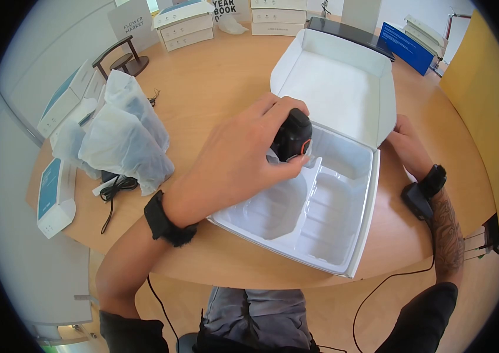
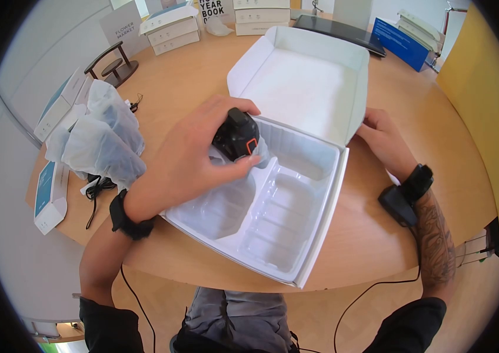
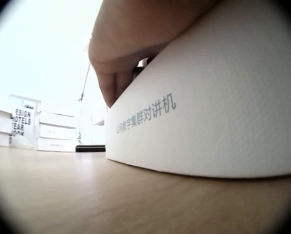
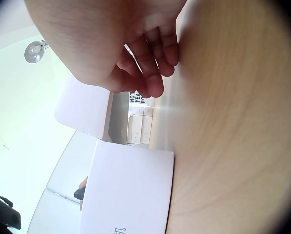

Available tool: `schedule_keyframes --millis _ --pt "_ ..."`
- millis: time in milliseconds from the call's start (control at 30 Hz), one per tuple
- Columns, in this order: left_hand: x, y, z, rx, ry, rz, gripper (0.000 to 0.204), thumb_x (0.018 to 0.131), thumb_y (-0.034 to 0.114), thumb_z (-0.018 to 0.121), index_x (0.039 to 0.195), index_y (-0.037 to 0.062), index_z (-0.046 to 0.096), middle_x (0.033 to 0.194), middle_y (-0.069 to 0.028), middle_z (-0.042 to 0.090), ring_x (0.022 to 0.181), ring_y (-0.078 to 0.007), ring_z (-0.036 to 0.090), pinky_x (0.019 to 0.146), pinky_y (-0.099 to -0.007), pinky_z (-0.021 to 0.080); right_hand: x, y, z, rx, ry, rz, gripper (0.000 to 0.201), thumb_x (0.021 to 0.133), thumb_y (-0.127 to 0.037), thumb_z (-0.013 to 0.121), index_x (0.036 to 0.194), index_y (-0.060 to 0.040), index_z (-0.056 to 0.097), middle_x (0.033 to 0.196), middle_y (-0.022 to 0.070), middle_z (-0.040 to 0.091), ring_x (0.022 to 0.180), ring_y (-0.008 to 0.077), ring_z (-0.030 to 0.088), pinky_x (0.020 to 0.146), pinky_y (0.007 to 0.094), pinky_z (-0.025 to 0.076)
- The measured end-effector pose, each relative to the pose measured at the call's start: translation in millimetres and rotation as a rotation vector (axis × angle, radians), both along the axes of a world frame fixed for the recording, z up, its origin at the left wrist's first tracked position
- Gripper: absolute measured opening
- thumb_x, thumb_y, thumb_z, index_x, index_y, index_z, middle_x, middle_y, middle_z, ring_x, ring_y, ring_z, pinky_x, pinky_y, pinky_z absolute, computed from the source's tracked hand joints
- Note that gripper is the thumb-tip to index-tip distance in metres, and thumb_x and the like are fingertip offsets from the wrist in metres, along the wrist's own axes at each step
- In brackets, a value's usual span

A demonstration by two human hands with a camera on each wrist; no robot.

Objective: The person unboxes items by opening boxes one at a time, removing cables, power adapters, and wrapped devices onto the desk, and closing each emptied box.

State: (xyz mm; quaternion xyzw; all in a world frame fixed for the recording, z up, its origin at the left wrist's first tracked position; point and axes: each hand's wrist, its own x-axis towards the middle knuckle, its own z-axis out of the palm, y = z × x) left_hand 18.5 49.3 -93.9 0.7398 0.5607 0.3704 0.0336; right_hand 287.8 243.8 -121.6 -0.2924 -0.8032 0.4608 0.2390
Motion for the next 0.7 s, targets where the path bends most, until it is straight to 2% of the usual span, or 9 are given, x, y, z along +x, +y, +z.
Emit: schedule_keyframes --millis 700 --pt "0.4 -1.1 3.7 -0.043 -0.004 0.021 0.041 0.080 0.017 0.073 0.116 0.0045 0.058 0.105 -0.0088 0.062 0.087 -0.0216 0.063 0.081 -0.0309 0.051 -2.2 -4.7 1.9 0.012 0.017 -0.014 0.026 0.100 -0.016 0.056 0.113 0.0036 0.067 0.103 0.0062 0.070 0.093 0.0116 0.063 0.088 0.0271 0.050"
